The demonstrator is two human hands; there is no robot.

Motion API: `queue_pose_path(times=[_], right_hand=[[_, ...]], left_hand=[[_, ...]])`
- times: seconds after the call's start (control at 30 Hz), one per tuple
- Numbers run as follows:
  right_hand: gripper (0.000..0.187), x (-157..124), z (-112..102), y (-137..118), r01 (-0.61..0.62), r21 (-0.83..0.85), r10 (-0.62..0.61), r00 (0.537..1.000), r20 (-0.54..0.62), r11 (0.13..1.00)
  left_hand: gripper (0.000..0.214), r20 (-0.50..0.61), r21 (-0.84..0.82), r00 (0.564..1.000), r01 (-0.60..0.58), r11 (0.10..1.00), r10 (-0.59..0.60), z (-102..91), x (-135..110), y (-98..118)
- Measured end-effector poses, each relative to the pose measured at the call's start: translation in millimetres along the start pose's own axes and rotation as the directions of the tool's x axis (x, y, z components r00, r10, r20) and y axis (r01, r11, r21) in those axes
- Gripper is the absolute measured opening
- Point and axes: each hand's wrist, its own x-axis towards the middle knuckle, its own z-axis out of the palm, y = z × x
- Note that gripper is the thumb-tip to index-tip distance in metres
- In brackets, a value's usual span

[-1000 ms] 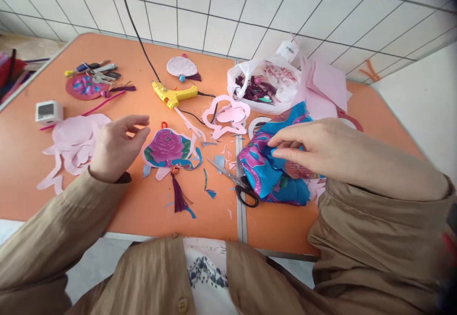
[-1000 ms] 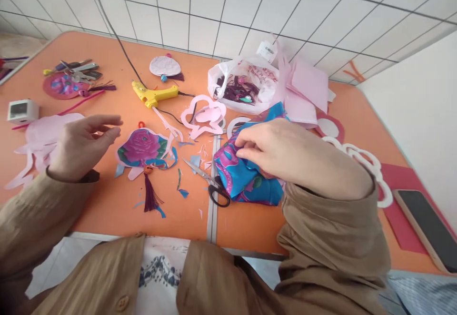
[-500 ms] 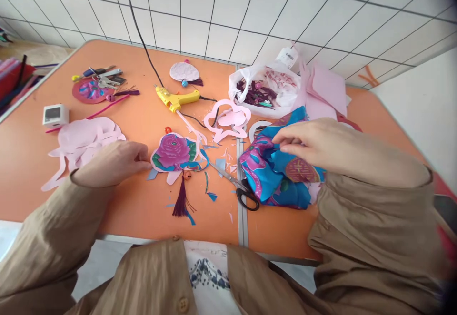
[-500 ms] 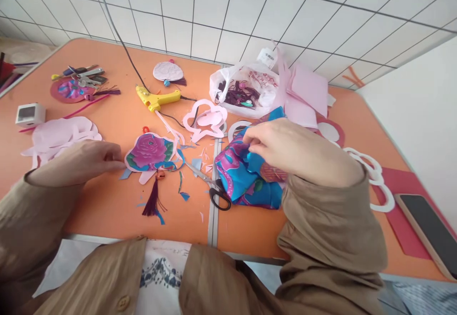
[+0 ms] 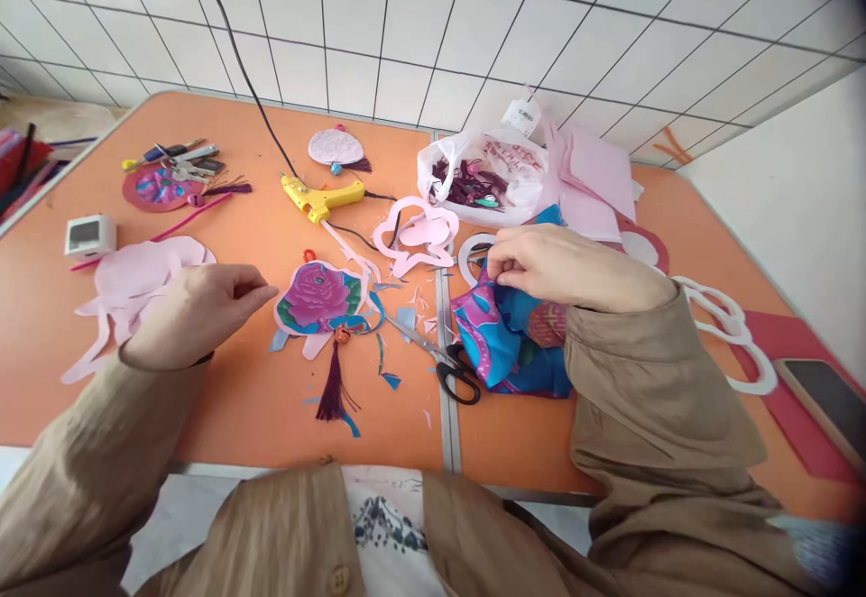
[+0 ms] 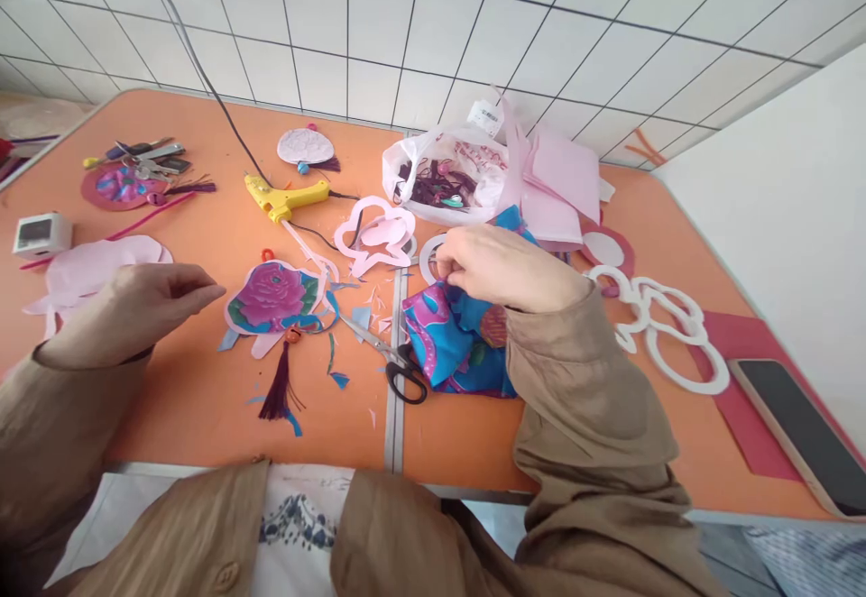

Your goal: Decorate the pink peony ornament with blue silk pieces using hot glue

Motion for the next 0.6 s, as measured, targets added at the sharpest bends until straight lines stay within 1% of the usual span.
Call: queue_pose_path(times=[0.1, 0.17, 0.27, 0.37, 0.43, 0.53, 0.6], right_hand=[[0.019, -2.7, -4.6, 5.2, -0.048, -0.050, 0.054, 0.992, 0.114, 0.998], [0.016, -4.1, -6.1, 7.3, -0.067, -0.067, 0.075, 0.989, 0.126, 0.995], [0.013, -5.0, -5.4, 9.0, -0.096, -0.078, 0.107, 0.983, 0.147, 0.992], [0.014, -5.0, -4.4, 8.6, -0.102, -0.092, 0.116, 0.982, 0.152, 0.990], [0.016, -5.0, -4.8, 7.9, -0.097, -0.086, 0.108, 0.985, 0.136, 0.992], [0.027, -6.0, -6.8, 7.4, -0.079, -0.062, 0.085, 0.991, 0.101, 0.995], [0.034, -7.6, -8.3, 6.7, -0.065, -0.045, 0.069, 0.993, 0.098, 0.997]], left_hand=[[0.039, 0.028, 0.004, 1.000, 0.007, 1.000, -0.007, 1.7, -1.2, 3.4], [0.038, 0.017, -0.012, 1.000, -0.003, 1.000, 0.003, 2.3, -2.5, 6.4], [0.036, -0.028, -0.053, 0.999, -0.037, 0.998, 0.036, 4.0, -3.0, 9.2], [0.035, -0.105, -0.103, 0.993, -0.071, 0.992, 0.060, 8.4, -1.0, 8.4], [0.035, -0.157, -0.136, 0.983, -0.115, 0.984, 0.093, 12.2, 0.3, 7.1], [0.035, -0.203, -0.188, 0.968, -0.189, 0.964, 0.150, 16.8, 0.6, 6.5], [0.034, -0.229, -0.219, 0.957, -0.231, 0.948, 0.181, 18.5, -0.3, 7.1]])
